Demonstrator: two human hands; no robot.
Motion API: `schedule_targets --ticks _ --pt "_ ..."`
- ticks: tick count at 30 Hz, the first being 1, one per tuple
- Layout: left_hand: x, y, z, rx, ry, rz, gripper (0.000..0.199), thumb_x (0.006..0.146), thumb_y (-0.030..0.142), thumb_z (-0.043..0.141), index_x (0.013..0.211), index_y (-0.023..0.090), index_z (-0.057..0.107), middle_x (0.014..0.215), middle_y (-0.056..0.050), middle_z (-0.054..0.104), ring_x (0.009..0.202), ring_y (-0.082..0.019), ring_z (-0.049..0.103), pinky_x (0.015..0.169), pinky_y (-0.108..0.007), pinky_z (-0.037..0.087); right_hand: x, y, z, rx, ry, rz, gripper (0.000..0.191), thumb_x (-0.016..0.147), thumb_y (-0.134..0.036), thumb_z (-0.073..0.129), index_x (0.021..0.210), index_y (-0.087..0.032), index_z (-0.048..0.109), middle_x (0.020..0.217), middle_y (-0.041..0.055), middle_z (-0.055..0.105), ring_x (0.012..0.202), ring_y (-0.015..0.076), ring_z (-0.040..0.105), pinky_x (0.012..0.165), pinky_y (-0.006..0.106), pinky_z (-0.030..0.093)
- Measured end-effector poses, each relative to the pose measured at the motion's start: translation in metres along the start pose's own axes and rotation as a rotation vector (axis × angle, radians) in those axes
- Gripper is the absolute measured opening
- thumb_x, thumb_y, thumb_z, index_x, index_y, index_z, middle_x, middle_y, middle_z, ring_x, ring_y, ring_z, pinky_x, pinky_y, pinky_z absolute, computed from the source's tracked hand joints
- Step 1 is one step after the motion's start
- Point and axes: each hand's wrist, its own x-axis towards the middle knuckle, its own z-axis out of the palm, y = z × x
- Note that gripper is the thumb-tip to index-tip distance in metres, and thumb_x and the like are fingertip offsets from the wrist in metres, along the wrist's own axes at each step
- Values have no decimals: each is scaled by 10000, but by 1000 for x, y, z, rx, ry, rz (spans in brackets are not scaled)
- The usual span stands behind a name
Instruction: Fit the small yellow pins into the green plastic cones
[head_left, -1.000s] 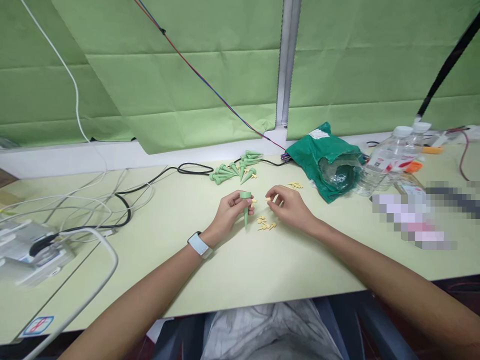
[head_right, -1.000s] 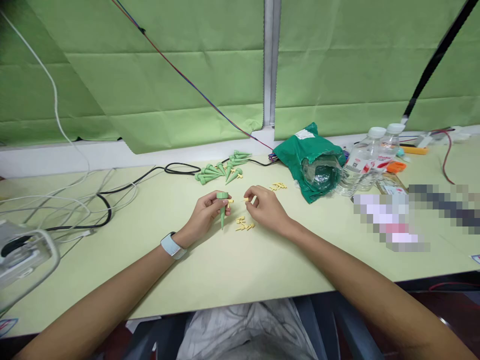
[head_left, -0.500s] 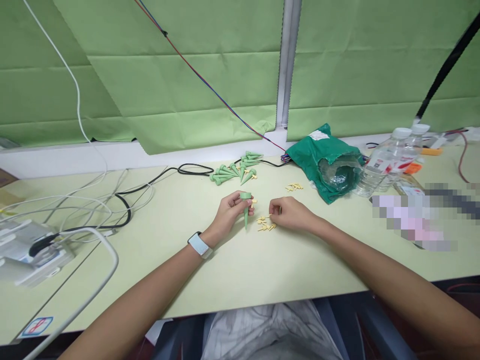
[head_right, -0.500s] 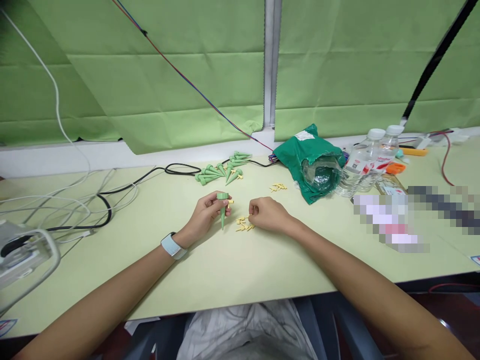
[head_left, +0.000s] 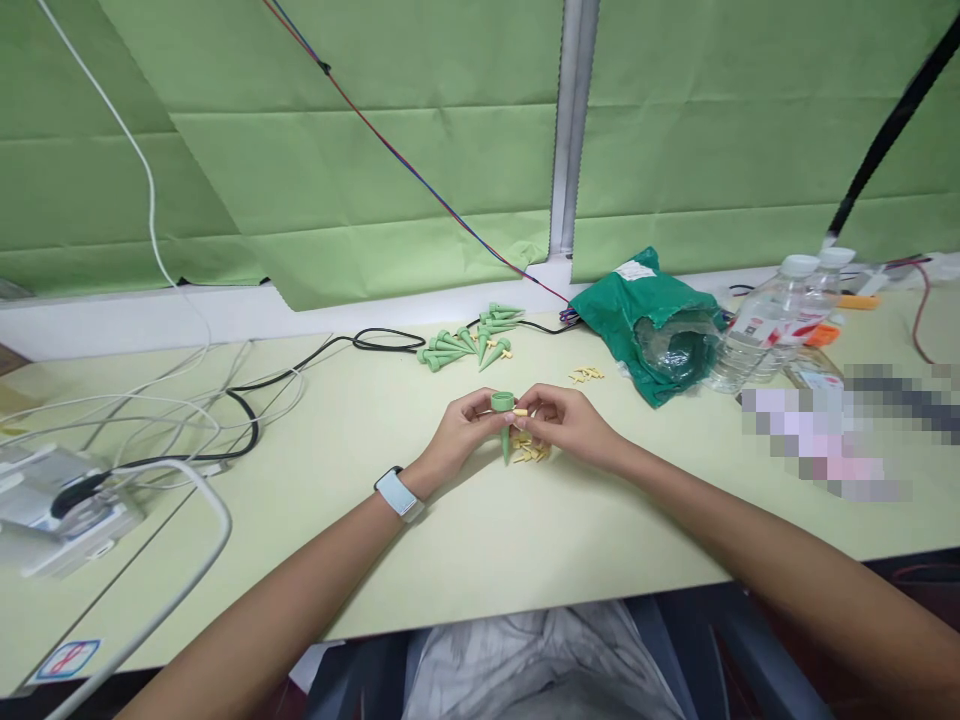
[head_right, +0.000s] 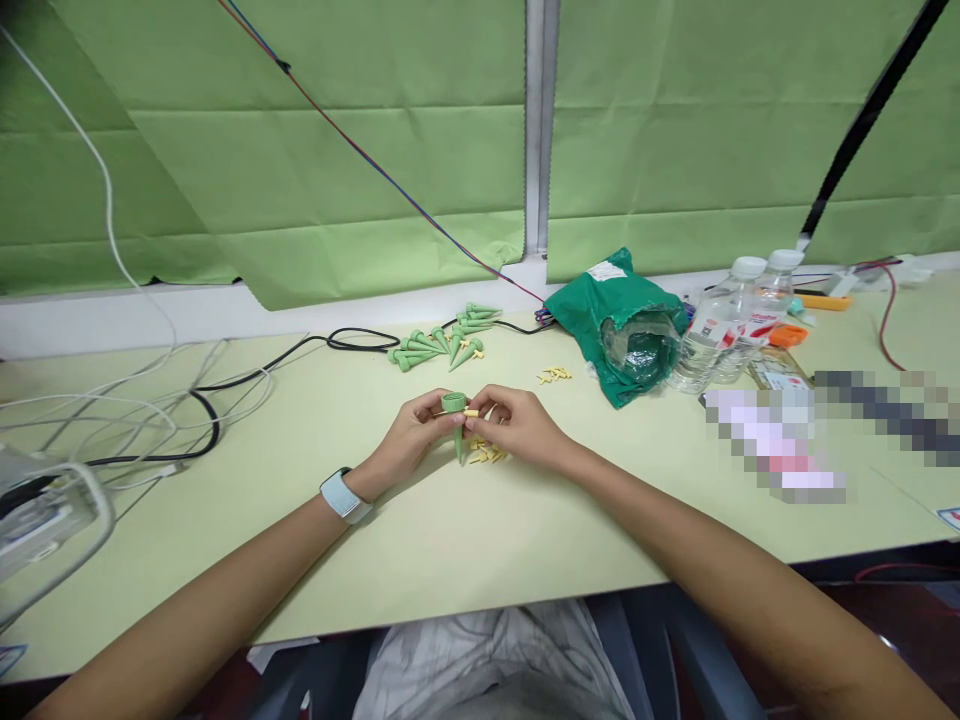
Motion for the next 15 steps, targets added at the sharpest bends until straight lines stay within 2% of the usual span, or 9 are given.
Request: schedule_targets --ticks 5,10,13,15 --pt "0 3 -1 23 -5 -9 256 815 366 840 872 158 702 829 -33 675 776 -161 643 743 -288 508 -4 2 11 165 44 30 275 869 -449 753 935 -200 656 780 1 693 593 140 649 548 259 520" --pt "1 1 -1 7 -41 -42 336 779 382 866 979 152 727 872 -53 684 837 -193 661 799 -326 525 0 1 11 290 163 94 355 739 -440 856 876 -189 646 712 -14 678 481 137 627 470 263 508" --pt "0 2 0 72 -49 -21 368 776 379 868 1033 156 727 913 -64 701 859 -205 671 819 -342 537 2 -1 9 396 127 140 302 720 -381 851 804 -181 640 635 -24 654 434 102 553 442 235 459" --pt "-1 5 1 165 -13 13 408 760 358 883 1083 166 722 945 -67 714 867 -204 672 803 -331 535 2 -3 9 472 92 182 284 727 -375 828 796 -185 629 630 -23 654 421 93 523 432 232 439"
